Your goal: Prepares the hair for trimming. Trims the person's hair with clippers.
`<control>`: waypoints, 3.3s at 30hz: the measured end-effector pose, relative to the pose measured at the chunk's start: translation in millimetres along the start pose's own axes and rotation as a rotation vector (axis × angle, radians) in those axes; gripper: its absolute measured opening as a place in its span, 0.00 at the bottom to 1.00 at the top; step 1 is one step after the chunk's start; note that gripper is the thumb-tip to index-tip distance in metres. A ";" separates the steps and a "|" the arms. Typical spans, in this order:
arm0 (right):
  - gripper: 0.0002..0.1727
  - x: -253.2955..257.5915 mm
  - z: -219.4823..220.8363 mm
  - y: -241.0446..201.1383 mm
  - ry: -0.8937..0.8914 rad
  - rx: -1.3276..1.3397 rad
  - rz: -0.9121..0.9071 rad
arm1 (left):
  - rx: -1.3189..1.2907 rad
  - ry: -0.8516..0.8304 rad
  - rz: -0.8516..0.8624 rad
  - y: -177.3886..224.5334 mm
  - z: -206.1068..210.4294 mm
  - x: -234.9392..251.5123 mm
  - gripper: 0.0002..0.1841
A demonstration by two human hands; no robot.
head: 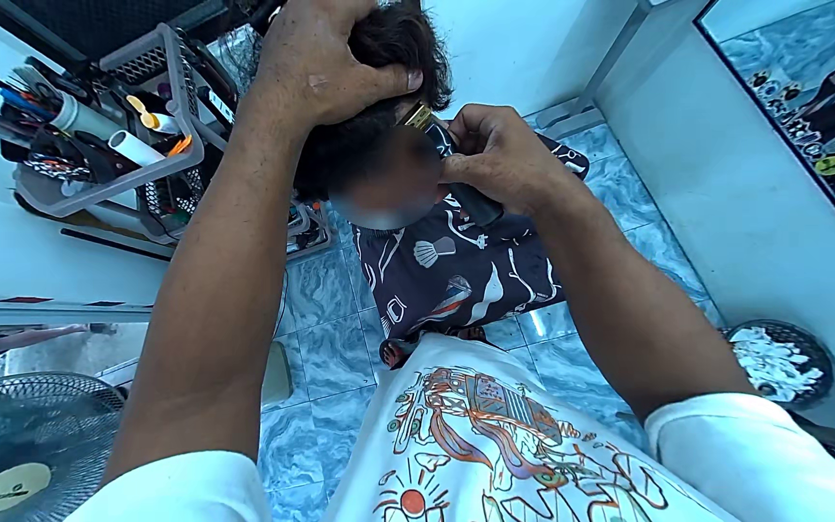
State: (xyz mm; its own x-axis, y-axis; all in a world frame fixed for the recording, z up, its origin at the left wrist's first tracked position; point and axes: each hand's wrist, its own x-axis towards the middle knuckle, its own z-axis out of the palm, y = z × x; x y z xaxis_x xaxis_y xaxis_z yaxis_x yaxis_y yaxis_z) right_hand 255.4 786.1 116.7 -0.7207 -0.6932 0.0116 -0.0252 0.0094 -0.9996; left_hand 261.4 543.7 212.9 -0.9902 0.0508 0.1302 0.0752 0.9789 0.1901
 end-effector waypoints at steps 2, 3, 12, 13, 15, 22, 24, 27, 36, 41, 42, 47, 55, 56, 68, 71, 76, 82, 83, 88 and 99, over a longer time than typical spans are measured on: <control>0.17 0.9 0.6 0.7 0.002 -0.001 -0.003 | -0.001 -0.004 -0.008 -0.8 0.0 0.2 0.41; 0.17 1.1 0.7 0.7 -0.003 -0.008 -0.002 | 0.001 -0.005 -0.011 -0.8 -0.1 0.3 0.41; 0.17 -1.0 -2.2 3.2 -0.027 -0.022 -0.040 | 0.011 -0.014 -0.023 1.8 -0.4 -2.1 0.43; 0.17 -0.6 -2.2 2.7 -0.025 -0.019 -0.046 | 0.014 -0.017 -0.019 2.0 -0.6 -1.7 0.43; 0.17 -0.4 -1.9 1.7 -0.027 -0.018 -0.054 | 0.011 -0.012 -0.007 1.7 -0.6 -1.6 0.42; 0.17 0.4 -1.1 1.1 -0.029 -0.040 -0.045 | -0.009 -0.005 -0.002 2.9 -1.0 -3.3 0.40; 0.17 0.7 -1.3 1.3 -0.029 -0.054 -0.041 | -0.005 -0.003 0.004 3.3 -1.1 -3.2 0.39; 0.17 -1.0 -2.0 2.1 -0.026 -0.055 -0.044 | 0.001 -0.008 -0.002 3.7 -1.4 -3.6 0.40; 0.17 0.3 -1.1 2.3 -0.037 -0.048 -0.051 | 0.008 -0.017 -0.011 3.9 -1.8 -3.1 0.40; 0.17 -0.5 -1.2 1.3 -0.021 -0.054 -0.042 | 0.012 -0.011 0.001 4.2 -1.6 -4.0 0.41; 0.17 -0.5 -1.5 1.9 -0.024 -0.061 -0.038 | 0.011 -0.011 -0.001 4.3 -1.6 -3.8 0.41; 0.18 -3.5 -3.1 2.4 -0.033 -0.010 -0.036 | 0.012 -0.010 -0.009 4.0 -1.6 -4.0 0.40; 0.16 -0.6 0.8 -1.6 -0.042 -0.055 -0.029 | 0.014 -0.028 -0.020 5.1 -2.6 -3.6 0.40; 0.16 -0.4 0.5 -1.3 -0.041 -0.057 -0.030 | 0.015 -0.026 -0.020 5.0 -2.6 -3.5 0.41; 0.16 0.9 -0.6 1.7 -0.032 -0.085 -0.044 | 0.011 -0.013 -0.011 1.3 -1.3 -1.7 0.40; 0.16 1.2 -0.2 1.8 -0.029 -0.066 -0.057 | 0.010 -0.010 -0.005 0.6 -0.8 -1.6 0.41; 0.16 2.4 -2.1 3.0 -0.048 -0.113 -0.065 | 0.012 -0.010 -0.006 1.7 -1.0 -0.9 0.40; 0.18 2.5 -2.1 2.0 -0.037 -0.100 -0.053 | 0.014 -0.011 0.008 1.1 -1.1 -0.5 0.40; 0.17 3.0 -1.8 2.0 -0.039 -0.107 -0.049 | 0.017 -0.011 0.008 0.9 -0.9 0.0 0.41; 0.17 1.1 -2.5 3.2 -0.042 -0.108 -0.061 | 0.011 -0.009 0.003 1.0 -0.8 -0.4 0.40; 0.17 2.1 -2.4 2.8 -0.030 -0.107 -0.071 | 0.007 -0.021 0.006 0.9 -0.8 0.2 0.40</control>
State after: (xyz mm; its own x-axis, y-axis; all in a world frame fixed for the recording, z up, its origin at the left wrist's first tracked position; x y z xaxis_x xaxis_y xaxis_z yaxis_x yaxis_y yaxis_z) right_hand 252.1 786.4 114.0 -0.6932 -0.7163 0.0799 -0.1504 0.0354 -0.9880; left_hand 261.3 544.4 213.9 -0.9920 0.0605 0.1110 0.0802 0.9799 0.1824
